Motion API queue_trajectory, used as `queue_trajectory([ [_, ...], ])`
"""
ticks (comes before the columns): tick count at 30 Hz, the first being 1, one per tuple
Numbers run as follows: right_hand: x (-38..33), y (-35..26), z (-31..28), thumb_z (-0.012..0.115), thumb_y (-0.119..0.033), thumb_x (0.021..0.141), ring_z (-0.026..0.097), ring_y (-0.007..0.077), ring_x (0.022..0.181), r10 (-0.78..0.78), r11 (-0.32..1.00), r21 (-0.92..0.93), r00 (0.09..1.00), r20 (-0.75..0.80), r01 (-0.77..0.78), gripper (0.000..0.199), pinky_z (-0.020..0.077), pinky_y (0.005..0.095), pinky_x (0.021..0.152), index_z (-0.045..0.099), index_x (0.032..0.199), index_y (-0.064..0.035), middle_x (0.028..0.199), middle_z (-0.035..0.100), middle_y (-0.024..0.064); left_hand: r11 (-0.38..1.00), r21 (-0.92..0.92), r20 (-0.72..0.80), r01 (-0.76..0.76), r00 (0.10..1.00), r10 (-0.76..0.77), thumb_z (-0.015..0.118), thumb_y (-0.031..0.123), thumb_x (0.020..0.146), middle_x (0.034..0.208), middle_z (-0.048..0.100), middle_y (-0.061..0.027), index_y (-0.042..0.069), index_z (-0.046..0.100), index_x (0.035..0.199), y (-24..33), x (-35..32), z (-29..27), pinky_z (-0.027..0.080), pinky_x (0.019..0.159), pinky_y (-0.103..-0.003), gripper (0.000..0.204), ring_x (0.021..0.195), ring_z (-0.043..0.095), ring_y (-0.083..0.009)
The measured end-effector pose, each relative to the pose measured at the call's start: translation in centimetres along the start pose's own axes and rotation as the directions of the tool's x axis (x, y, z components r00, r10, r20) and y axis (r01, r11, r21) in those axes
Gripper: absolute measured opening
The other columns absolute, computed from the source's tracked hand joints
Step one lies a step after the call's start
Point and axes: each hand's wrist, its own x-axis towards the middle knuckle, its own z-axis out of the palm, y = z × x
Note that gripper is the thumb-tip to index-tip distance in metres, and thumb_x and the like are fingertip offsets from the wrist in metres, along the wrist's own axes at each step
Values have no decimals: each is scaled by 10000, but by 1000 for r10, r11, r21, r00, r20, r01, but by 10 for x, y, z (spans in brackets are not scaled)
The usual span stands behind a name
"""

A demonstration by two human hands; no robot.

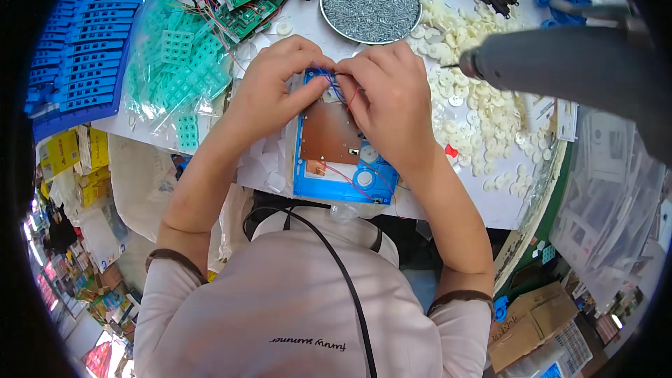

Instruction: Assembling a toy calculator by placing components and using a screwdriver.

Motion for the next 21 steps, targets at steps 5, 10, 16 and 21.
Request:
queue_trajectory([
  [5, -9, -1, -1, 795, -42, 794, 606, 271, 861, 7, 998, 58, 999, -54, -3, 200, 476, 391, 783, 753, 987, -75, 885, 682, 56, 995, 80, -70, -57, 996, 62, 750, 99, 837, 995, 698, -83, 50, 711, 952, 9, -8, 3, 469, 846, -374, 131, 939, 657, -254],
  [10, -21, -19, -18, 760, -20, 808, 602, 283, 913, 152, 962, 223, 987, 48, -159, 346, 490, 386, 844, 734, 1151, -48, 979, 675, 94, 996, -53, -116, -67, 991, 60, 754, 128, 840, 936, 697, -45, 88, 717, 917, 9, -10, 11, 432, 860, -386, 94, 908, 640, -253],
  [16, -27, -23, -31, 708, -11, 798, 580, 292, 972, 227, 915, 298, 958, 175, -272, 516, 485, 375, 864, 673, 1312, -37, 1063, 643, 111, 977, -77, -41, -197, 980, 194, 771, 78, 818, 964, 716, -43, 78, 719, 897, 11, -7, 10, 439, 869, -376, 94, 903, 642, -237],
  [21, -32, -21, -46, 707, -21, 780, 564, 290, 999, 216, 961, 158, 973, 87, -227, 467, 475, 391, 871, 696, 1247, -47, 1103, 625, 106, 983, -42, -50, -178, 983, 176, 773, 51, 815, 986, 722, -50, 66, 722, 908, 14, -7, 6, 455, 874, -365, 107, 913, 648, -240],
])
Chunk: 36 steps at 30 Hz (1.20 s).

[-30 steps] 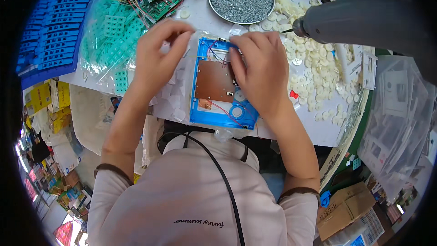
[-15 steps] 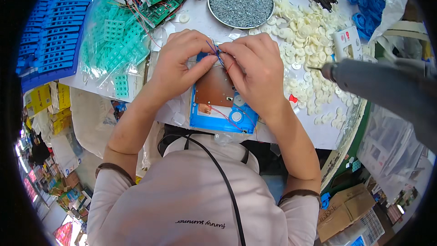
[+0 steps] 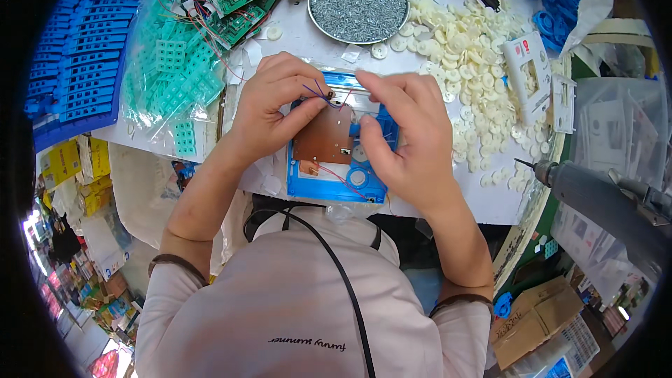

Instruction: Assembling a toy calculator by placing components and using a screwdriver.

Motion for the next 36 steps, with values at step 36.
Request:
queue_trajectory([
  [36, 150, 187, -118, 795, -241, 885, 674, 248, 977, -80, 871, -481, 939, -333, -96, 369, 524, 365, 905, 741, 1188, -36, 1039, 757, 83, 995, 94, -62, 25, 998, -19, 781, 24, 798, 955, 704, -73, 70, 759, 1046, 19, -38, 16, 503, 726, -365, 253, 815, 664, -257],
])
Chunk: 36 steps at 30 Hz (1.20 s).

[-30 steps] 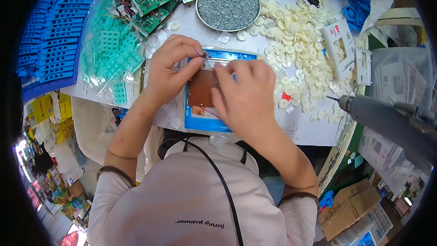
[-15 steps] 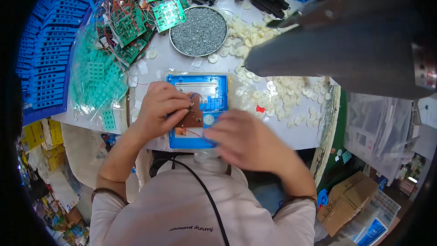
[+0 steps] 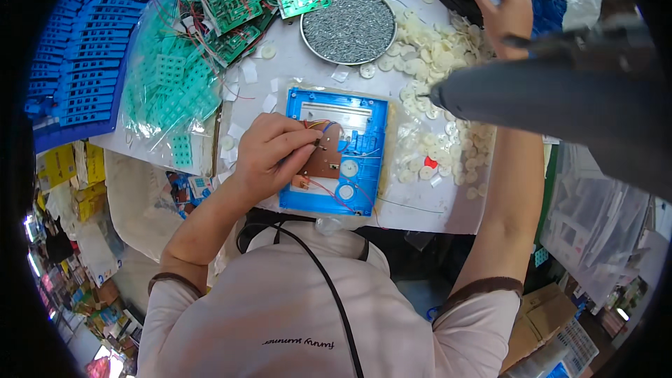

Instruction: Assembling a toy calculator by placing components and using a screwdriver.

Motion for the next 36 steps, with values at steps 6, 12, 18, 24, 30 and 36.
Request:
queue_trajectory([
  [6, -72, 0, -79, 735, -119, 930, 632, 258, 1223, 201, 930, 338, 970, -136, -145, 384, 525, 403, 1038, 660, 1281, 17, 1324, 655, 141, 999, -29, -66, 23, 998, -24, 763, 17, 827, 908, 720, -91, 60, 755, 1056, 0, -1, 3, 492, 706, -370, 233, 790, 669, -263],
  [12, -210, -72, -210, 694, -345, 961, 593, 331, 1221, 710, 360, 932, 639, -295, 30, 522, 447, 508, 1101, 584, 1365, -35, 1299, 647, 176, 994, -96, -115, 53, 991, -64, 779, 38, 803, 872, 690, -59, 85, 750, 1016, -3, 2, 11, 503, 655, -359, 221, 765, 669, -249],
  [18, -237, -174, -190, 808, -312, 838, 601, 207, 875, 340, 518, 824, 939, 50, -231, 507, 468, 300, 612, 643, 1217, -18, 971, 598, 91, 958, -223, -172, 179, 960, -220, 752, 4, 860, 831, 701, -88, 29, 748, 1021, -4, 3, 8, 509, 603, -306, 163, 685, 660, -205],
  [24, -161, -234, -71, 818, -130, 792, 668, 318, 868, -131, 922, 385, 914, 385, -30, 544, 545, 402, 759, 610, 1284, -29, 971, 675, 156, 725, -499, -102, 475, 799, -593, 708, 65, 974, 818, 716, -29, -18, 730, 1108, -3, -14, 9, 488, 572, -223, 158, 674, 614, -37],
  [30, -144, -235, -30, 831, -146, 768, 635, 351, 974, -330, 901, 434, 700, 633, 33, 568, 538, 429, 833, 585, 1270, -49, 1021, 692, 149, 568, -700, -80, 434, 742, -665, 691, 70, 999, 865, 720, -13, -30, 713, 1144, -1, -22, 11, 496, 641, -186, 177, 736, 621, -30],
  [36, -142, -226, -44, 845, -151, 734, 577, 386, 1106, -394, 871, 477, 753, 526, 123, 601, 496, 456, 960, 593, 1270, -47, 1187, 660, 149, 874, -346, -85, 341, 917, -391, 738, 36, 907, 767, 675, -44, 30, 756, 1037, -8, -18, -3, 460, 552, -261, 131, 615, 596, -100],
])
